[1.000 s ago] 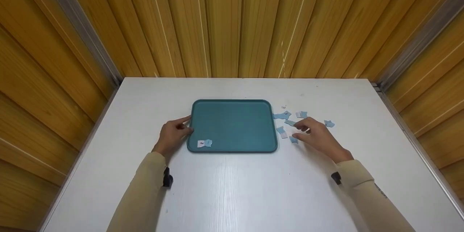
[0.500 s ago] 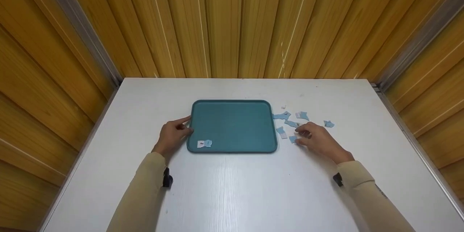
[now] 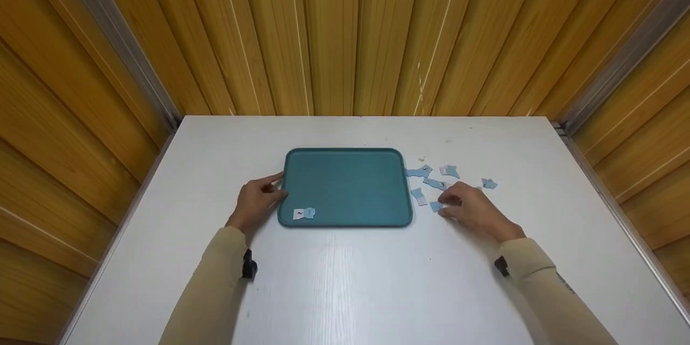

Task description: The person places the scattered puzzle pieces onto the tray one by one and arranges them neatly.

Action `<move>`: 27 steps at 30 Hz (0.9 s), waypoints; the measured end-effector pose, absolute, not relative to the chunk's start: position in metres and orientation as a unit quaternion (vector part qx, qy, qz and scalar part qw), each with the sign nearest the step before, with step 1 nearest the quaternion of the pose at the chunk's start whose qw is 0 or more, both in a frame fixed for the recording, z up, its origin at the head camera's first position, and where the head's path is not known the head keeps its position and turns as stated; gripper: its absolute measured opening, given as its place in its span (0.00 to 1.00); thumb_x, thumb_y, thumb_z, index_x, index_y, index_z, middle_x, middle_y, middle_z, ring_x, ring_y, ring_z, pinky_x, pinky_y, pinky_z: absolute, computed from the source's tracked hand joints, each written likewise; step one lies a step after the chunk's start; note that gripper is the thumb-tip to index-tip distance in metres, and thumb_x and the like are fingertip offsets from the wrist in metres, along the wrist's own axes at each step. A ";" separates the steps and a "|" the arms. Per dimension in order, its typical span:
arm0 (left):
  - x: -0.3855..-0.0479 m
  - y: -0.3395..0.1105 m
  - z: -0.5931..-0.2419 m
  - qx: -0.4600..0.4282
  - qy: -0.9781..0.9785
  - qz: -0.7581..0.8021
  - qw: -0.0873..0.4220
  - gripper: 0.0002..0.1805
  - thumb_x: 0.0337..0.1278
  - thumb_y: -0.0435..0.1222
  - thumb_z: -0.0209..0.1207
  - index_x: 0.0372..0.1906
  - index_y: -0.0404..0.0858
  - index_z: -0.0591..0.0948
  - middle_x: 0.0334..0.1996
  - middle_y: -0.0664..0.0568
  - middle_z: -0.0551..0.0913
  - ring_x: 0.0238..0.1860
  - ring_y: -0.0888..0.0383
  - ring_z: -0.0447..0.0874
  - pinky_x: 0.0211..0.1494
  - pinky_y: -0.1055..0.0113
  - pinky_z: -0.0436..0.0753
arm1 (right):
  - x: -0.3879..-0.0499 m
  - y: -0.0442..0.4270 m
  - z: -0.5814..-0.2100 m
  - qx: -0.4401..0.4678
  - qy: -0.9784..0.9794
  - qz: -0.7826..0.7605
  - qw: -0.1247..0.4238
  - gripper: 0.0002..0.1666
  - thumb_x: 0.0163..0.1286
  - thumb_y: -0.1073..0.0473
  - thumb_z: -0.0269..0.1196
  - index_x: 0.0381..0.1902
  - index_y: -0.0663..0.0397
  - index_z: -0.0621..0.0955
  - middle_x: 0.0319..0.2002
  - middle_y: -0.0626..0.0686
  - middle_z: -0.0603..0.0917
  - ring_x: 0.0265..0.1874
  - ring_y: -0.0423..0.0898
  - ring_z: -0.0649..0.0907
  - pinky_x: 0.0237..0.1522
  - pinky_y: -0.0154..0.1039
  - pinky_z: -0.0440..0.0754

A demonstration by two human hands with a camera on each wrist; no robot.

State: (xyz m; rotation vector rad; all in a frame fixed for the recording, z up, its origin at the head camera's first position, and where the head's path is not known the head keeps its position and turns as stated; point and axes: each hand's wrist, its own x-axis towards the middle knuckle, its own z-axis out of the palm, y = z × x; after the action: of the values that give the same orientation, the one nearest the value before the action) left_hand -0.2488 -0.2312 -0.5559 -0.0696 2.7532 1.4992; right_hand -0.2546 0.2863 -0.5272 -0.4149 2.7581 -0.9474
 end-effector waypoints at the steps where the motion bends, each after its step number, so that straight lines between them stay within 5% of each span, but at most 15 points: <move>1: -0.249 -0.231 -0.556 -0.023 0.878 0.478 0.003 0.29 0.67 0.34 0.68 0.73 0.44 0.80 0.39 0.47 0.81 0.43 0.51 0.75 0.49 0.59 0.75 | -0.254 0.286 -0.527 -0.141 0.932 -0.319 0.098 0.15 0.72 0.62 0.71 0.56 0.57 0.86 0.53 0.54 0.82 0.54 0.55 0.81 0.65 0.58 0.76; 27: -0.248 -0.229 -0.556 -0.044 0.875 0.481 0.013 0.29 0.69 0.35 0.67 0.74 0.46 0.79 0.41 0.47 0.82 0.45 0.51 0.76 0.51 0.58 0.75 | -0.259 0.283 -0.526 -0.124 0.936 -0.314 0.100 0.14 0.71 0.60 0.73 0.52 0.56 0.85 0.47 0.54 0.86 0.46 0.53 0.82 0.55 0.51 0.82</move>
State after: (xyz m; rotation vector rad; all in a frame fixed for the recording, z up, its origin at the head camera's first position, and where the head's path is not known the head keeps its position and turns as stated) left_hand -0.2480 -0.2291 -0.5564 -0.1381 2.7280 1.5004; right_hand -0.2594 0.2831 -0.5257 -0.3678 2.7670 -0.9270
